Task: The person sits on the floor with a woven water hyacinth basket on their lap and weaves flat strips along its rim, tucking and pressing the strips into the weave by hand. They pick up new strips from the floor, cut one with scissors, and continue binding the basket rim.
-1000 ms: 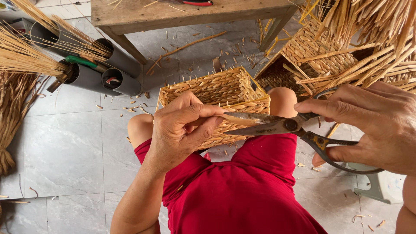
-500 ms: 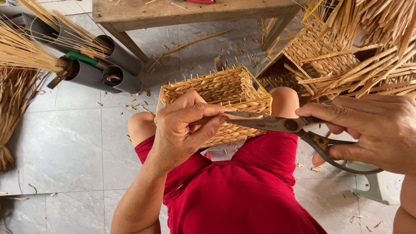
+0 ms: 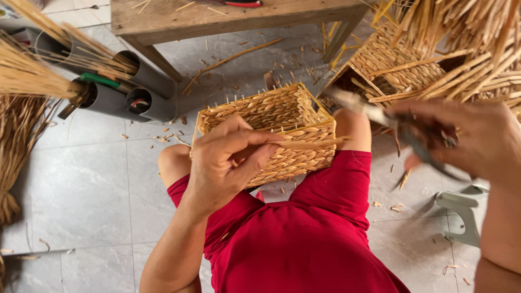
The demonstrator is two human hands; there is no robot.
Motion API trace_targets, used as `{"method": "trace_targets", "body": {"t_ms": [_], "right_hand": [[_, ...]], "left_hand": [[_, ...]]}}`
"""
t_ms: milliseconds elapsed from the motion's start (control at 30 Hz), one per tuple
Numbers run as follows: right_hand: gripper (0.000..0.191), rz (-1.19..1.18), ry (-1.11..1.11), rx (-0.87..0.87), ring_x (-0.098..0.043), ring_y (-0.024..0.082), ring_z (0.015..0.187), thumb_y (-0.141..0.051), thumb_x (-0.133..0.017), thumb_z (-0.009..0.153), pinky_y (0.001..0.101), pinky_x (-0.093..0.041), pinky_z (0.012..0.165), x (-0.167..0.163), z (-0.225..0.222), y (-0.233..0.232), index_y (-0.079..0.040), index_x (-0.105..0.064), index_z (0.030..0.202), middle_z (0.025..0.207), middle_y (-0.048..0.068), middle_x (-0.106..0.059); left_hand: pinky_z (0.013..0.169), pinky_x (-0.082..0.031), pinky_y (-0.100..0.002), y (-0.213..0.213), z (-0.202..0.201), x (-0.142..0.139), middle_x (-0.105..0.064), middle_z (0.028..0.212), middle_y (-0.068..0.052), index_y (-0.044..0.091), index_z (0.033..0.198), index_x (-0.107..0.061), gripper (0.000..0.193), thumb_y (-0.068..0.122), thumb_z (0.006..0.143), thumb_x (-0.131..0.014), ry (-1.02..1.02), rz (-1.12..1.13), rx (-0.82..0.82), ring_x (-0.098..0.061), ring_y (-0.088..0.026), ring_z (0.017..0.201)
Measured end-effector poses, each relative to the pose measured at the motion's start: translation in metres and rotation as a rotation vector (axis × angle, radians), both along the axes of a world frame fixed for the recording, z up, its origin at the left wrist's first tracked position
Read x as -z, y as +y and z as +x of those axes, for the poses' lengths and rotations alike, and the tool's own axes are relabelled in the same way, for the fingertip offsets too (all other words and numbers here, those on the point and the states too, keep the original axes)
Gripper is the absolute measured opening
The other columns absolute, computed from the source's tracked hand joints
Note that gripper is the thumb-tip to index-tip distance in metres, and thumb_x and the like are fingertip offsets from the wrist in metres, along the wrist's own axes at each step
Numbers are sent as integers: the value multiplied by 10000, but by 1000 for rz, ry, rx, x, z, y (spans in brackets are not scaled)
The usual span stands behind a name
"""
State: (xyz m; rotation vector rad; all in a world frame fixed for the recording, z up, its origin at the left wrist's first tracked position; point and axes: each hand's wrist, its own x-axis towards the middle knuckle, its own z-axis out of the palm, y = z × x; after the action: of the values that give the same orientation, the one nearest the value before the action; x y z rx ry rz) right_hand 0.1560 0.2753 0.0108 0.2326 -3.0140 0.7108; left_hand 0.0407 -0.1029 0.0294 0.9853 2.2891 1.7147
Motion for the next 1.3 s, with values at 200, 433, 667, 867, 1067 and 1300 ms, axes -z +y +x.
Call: {"method": "trace_targets", "body": {"t_ms": [200,433,667,867,1067,1300], "right_hand": [[530,-46,-378,687,-620,252,708,-455,-787,937,390,-433,562,78,-37,50,-239,-693,1413,842,130,-707],[584,100,-322,962,-681,282,944,-392,-728,994,454,-553,738,141,-48,59,-236,-517,1516,1208,121,-689],[575,237,-249,863,-517,500,1199,-292,-781,887,616,-473,876,152,-64,42,-104,-544,1376,1337,266,-554],[772,-357,-116,98,-680,227,1029,-262,-798,769,396,-549,889,71,-32,-97,-84,-514,1464,1114,106,-700],[752,-1103,-65,86,-771,260,965,-682,-346,1022,376,-658,863,59,21,-212,-15,-674,1131,1031,174,-748],[353,-1037,249,-307,-769,283,765,-269,-582,1090,353,-633,621,69,-23,-223,61,-648,982,940,251,-705]], "left_hand": [[609,-466,-246,7,23,-11,-675,832,33,106,1129,-772,225,55,912,-806,127,-37,149,-573,-91,686],[750,-553,-320,38,56,-15,-700,939,6,119,1106,-719,238,73,894,-817,205,-32,424,-666,-172,868],[782,-550,-301,45,79,6,-687,1046,9,91,1212,-704,291,75,937,-799,380,-88,459,-618,-177,930],[843,-555,-287,35,86,21,-658,1076,-19,67,1234,-698,252,64,983,-722,353,-11,367,-622,-195,961],[1016,-578,-338,41,87,28,-687,1245,-136,115,1138,-690,220,21,951,-623,267,65,58,-687,-241,1148],[879,-530,-361,-127,43,108,-690,1218,-72,94,1357,-598,367,-46,1020,-634,292,-126,-501,-691,-281,1009]]}}
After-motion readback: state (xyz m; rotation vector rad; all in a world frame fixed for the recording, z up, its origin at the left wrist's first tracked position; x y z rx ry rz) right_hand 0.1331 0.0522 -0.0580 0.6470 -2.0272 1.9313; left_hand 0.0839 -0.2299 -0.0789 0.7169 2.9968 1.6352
